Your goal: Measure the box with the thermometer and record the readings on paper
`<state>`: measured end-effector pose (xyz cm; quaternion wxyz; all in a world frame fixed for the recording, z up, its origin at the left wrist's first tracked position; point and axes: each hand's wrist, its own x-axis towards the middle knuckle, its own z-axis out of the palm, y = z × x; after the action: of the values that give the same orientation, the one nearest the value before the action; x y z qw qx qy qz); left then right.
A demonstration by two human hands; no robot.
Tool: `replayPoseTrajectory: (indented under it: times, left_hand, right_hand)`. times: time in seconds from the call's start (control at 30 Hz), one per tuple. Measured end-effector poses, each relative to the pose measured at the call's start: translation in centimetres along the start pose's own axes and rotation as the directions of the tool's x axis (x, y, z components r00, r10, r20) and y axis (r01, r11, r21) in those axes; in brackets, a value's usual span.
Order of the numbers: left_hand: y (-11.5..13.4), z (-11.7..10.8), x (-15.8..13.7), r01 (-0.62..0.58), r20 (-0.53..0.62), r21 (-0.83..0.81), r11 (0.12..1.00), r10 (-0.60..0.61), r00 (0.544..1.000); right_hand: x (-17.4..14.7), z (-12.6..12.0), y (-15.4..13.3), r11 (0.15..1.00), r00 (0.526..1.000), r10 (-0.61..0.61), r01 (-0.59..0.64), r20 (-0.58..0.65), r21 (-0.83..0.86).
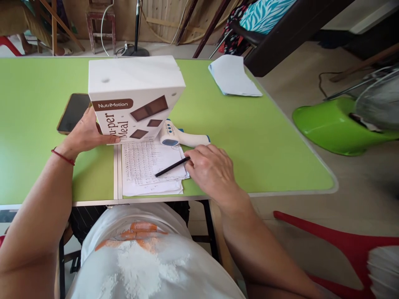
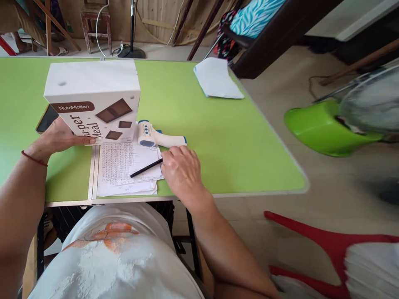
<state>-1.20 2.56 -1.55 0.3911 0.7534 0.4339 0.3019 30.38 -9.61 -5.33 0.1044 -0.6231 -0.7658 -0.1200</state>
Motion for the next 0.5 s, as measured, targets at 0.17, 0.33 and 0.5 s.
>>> replayPoseTrajectory:
  times: [0.17, 0.33, 0.5]
  left_hand:
    - [0.5, 0.2, -0.2, -0.045, -0.105, 0.047, 0.998, 0.05, 0.993]
    - [0.5, 0.1, -0.3, -0.042, -0.154, -0.002, 0.999, 0.041, 0.987]
    - [0.7, 0.5, -0.4, -0.065, -0.148, -0.121, 0.991, 0.047, 0.988]
  right_hand:
    - [1.5, -0.9, 0.6, 0.999, 0.998, 0.021, -0.023, 0.059, 0.045]
    - [4.9, -0.8, 1.2, 0.993, 0.992, 0.01, -0.024, 0.129, 0.115]
    - [6.7, -0.1, 2.0, 0.985, 0.931, -0.036, -0.029, 0.364, 0.172]
